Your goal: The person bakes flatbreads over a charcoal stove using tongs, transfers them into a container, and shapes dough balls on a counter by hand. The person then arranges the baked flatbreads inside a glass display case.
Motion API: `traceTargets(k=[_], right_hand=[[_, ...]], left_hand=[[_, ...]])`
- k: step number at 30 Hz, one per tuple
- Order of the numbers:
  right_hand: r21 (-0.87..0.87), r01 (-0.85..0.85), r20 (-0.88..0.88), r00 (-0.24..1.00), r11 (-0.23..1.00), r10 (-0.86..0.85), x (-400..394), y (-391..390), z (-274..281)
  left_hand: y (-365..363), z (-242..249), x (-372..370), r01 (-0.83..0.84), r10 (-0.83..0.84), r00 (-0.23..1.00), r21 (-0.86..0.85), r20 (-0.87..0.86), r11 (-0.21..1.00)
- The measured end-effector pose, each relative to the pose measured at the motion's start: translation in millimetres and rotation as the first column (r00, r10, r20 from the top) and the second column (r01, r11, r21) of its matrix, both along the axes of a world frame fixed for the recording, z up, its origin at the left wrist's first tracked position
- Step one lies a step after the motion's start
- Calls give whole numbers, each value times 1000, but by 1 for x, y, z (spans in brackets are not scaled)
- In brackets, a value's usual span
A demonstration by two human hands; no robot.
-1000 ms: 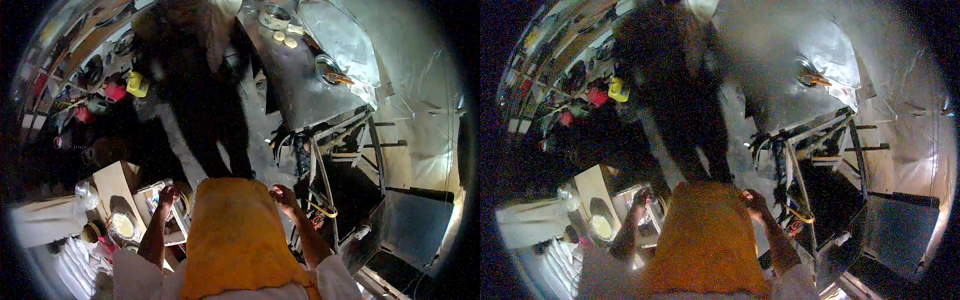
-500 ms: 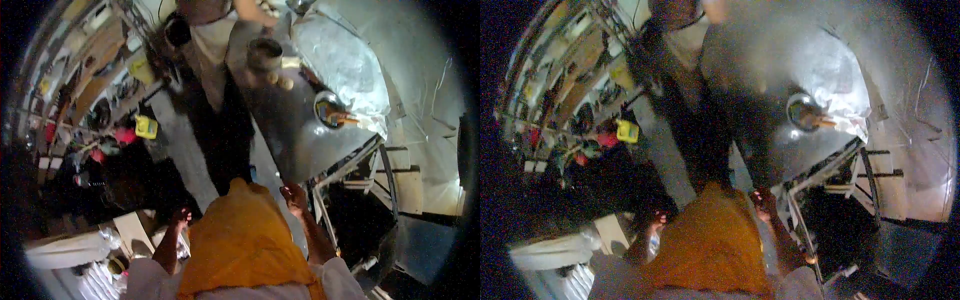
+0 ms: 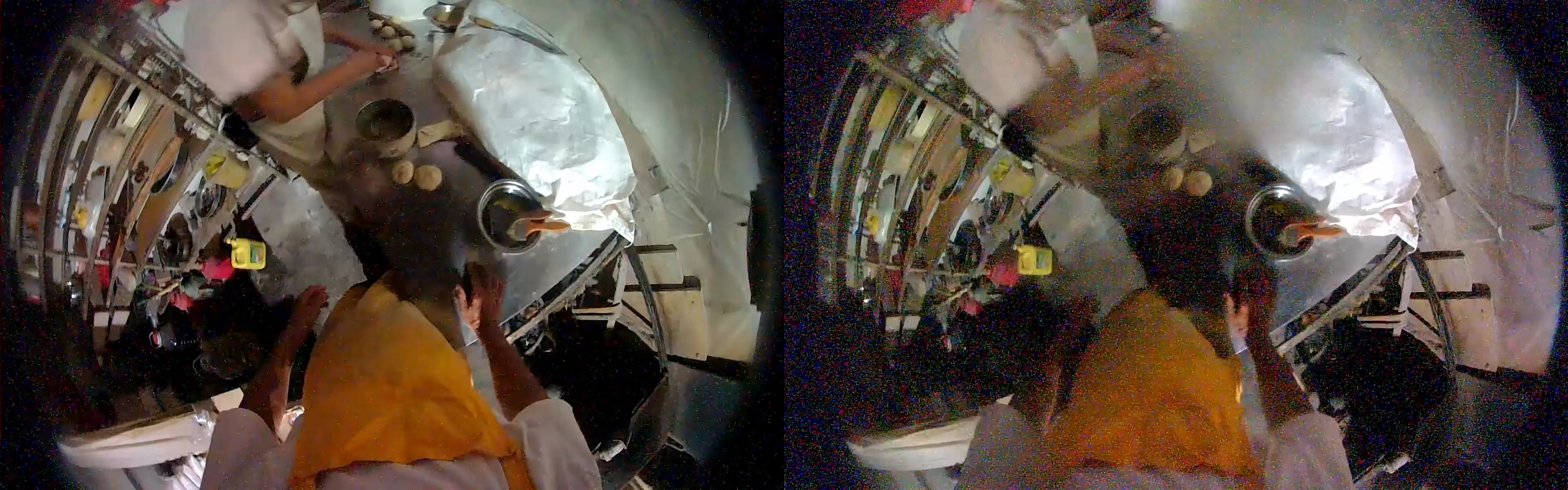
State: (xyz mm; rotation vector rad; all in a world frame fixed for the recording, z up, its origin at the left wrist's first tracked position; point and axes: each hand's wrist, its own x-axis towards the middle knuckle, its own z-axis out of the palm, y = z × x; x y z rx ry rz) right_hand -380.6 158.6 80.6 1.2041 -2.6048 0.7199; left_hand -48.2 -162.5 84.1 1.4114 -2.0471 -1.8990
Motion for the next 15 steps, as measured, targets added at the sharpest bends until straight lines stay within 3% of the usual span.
traceTargets(k=[1, 3, 5, 7, 9, 10, 12, 15], right_hand=[[-4, 9, 4, 1000, 1000, -9, -6, -3, 7], [4, -8, 91, 996, 1000, 8, -4, -3, 15], [-69, 46, 136, 990, 997, -37, 2, 4, -15], [-88, 65, 87, 995, 994, -57, -4, 3, -6], [-60, 84, 103, 992, 995, -77, -6, 3, -8], [-40, 92, 114, 990, 995, -87, -7, 2, -8], [-7, 111, 153, 982, 994, -108, -8, -1, -3], [-38, 117, 251, 962, 992, -104, -12, -12, 12]], left_hand=[[-12, -11, -21, 47, -47, 999, -30, 0, 998], [0, 55, -103, 255, -237, 966, -210, 108, 944], [-2, 66, -168, 462, -443, 877, -581, 186, 670], [-6, 64, -228, 480, -487, 850, -675, 200, 561], [-14, 76, -275, 402, -635, 754, -881, 165, 248], [-25, 64, -296, 406, -645, 747, -879, 160, 252], [-44, 34, -334, 464, -686, 628, -885, 368, -49], [-42, 51, -376, 452, -749, 559, -888, 356, -85]])
